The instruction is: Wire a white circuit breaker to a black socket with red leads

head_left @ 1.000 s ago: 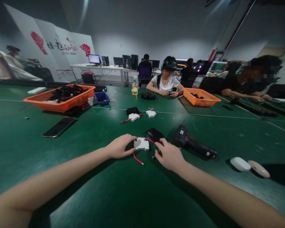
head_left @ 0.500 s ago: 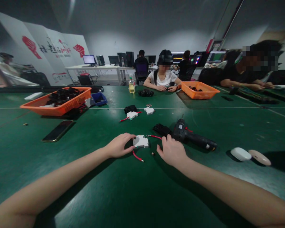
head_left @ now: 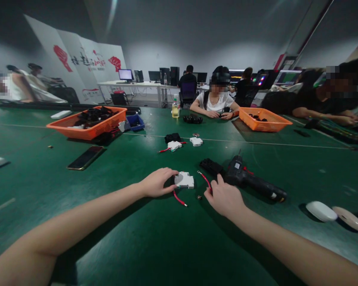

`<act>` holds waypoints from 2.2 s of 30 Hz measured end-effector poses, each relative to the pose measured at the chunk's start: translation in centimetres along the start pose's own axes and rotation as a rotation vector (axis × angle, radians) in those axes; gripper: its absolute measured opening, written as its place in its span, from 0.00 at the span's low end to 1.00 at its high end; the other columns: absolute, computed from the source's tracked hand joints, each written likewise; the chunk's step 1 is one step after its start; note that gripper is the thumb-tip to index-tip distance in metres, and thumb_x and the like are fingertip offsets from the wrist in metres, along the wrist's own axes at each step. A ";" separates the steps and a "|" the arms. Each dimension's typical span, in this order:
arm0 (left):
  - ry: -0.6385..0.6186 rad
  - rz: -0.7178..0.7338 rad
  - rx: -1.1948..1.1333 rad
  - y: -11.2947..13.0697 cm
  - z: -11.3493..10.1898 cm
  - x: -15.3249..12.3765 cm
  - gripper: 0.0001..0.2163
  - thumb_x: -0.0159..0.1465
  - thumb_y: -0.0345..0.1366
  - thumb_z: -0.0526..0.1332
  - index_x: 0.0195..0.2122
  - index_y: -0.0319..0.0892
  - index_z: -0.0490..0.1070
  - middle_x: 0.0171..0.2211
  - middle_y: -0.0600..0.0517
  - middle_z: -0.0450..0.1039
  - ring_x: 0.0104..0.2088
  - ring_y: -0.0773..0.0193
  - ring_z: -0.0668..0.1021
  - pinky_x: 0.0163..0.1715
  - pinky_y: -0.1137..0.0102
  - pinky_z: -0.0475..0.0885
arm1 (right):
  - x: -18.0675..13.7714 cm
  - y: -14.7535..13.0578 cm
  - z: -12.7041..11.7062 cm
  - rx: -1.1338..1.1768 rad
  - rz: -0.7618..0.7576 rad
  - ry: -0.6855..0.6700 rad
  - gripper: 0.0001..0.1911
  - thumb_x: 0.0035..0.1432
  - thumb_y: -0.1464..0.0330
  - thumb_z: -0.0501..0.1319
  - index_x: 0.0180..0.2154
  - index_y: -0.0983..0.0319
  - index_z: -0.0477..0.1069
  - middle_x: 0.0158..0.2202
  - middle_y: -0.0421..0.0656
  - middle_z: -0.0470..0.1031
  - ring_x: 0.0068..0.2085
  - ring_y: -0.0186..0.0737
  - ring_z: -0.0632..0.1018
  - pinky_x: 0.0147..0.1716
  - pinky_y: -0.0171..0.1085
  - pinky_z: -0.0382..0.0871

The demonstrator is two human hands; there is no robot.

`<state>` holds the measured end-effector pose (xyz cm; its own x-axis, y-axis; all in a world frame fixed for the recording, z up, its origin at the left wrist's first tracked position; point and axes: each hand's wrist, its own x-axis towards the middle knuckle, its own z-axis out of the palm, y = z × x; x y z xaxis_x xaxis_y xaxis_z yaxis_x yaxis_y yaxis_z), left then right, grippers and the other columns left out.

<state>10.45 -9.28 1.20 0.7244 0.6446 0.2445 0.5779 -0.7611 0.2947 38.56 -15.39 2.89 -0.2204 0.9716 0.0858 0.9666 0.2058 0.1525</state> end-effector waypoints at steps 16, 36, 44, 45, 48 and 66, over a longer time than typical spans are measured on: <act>-0.001 -0.006 -0.035 0.0 -0.1 0.0 0.23 0.66 0.46 0.58 0.59 0.42 0.61 0.49 0.43 0.73 0.47 0.56 0.76 0.48 0.60 0.72 | 0.3 0.4 0.3 0.020 0.028 -0.040 0.25 0.70 0.60 0.43 0.41 0.67 0.75 0.67 0.59 0.56 0.35 0.45 0.81 0.28 0.40 0.73; 0.071 0.179 0.118 0.1 0.2 -0.3 0.22 0.66 0.45 0.58 0.57 0.39 0.63 0.48 0.41 0.73 0.46 0.56 0.76 0.46 0.61 0.73 | 1.3 1.5 2.0 0.428 -0.451 0.158 0.13 0.65 0.57 0.57 0.38 0.61 0.65 0.35 0.41 0.70 0.32 0.37 0.73 0.30 0.35 0.63; 0.099 0.247 0.187 0.1 0.0 -0.5 0.22 0.67 0.45 0.57 0.57 0.38 0.64 0.49 0.39 0.73 0.48 0.54 0.76 0.46 0.60 0.74 | 1.4 1.3 1.8 0.485 -0.400 0.120 0.07 0.62 0.65 0.58 0.42 0.61 0.66 0.37 0.42 0.72 0.35 0.39 0.75 0.32 0.36 0.66; 0.102 0.266 0.196 0.2 -0.1 -0.5 0.21 0.67 0.45 0.57 0.57 0.38 0.64 0.49 0.39 0.73 0.48 0.53 0.76 0.46 0.60 0.74 | 1.4 1.3 1.8 0.489 -0.383 0.122 0.08 0.62 0.66 0.57 0.44 0.61 0.65 0.40 0.43 0.72 0.36 0.39 0.76 0.32 0.36 0.67; 0.102 0.336 0.232 0.5 -0.2 -0.5 0.21 0.68 0.44 0.57 0.58 0.39 0.64 0.50 0.39 0.74 0.50 0.53 0.76 0.47 0.60 0.74 | 1.2 1.2 1.5 0.491 -0.349 0.125 0.16 0.63 0.66 0.56 0.52 0.63 0.63 0.48 0.48 0.71 0.39 0.41 0.77 0.34 0.37 0.70; 0.104 0.438 0.303 0.9 -0.3 -1.1 0.20 0.69 0.42 0.56 0.61 0.44 0.63 0.50 0.42 0.75 0.52 0.55 0.77 0.51 0.62 0.73 | 1.3 1.6 2.5 0.576 -0.540 0.173 0.18 0.67 0.60 0.57 0.54 0.62 0.68 0.45 0.47 0.77 0.42 0.40 0.79 0.41 0.37 0.74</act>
<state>10.06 -10.60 1.50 0.8895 0.2545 0.3796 0.3241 -0.9369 -0.1311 40.14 -13.55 0.81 -0.6480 0.6986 0.3033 0.6259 0.7154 -0.3106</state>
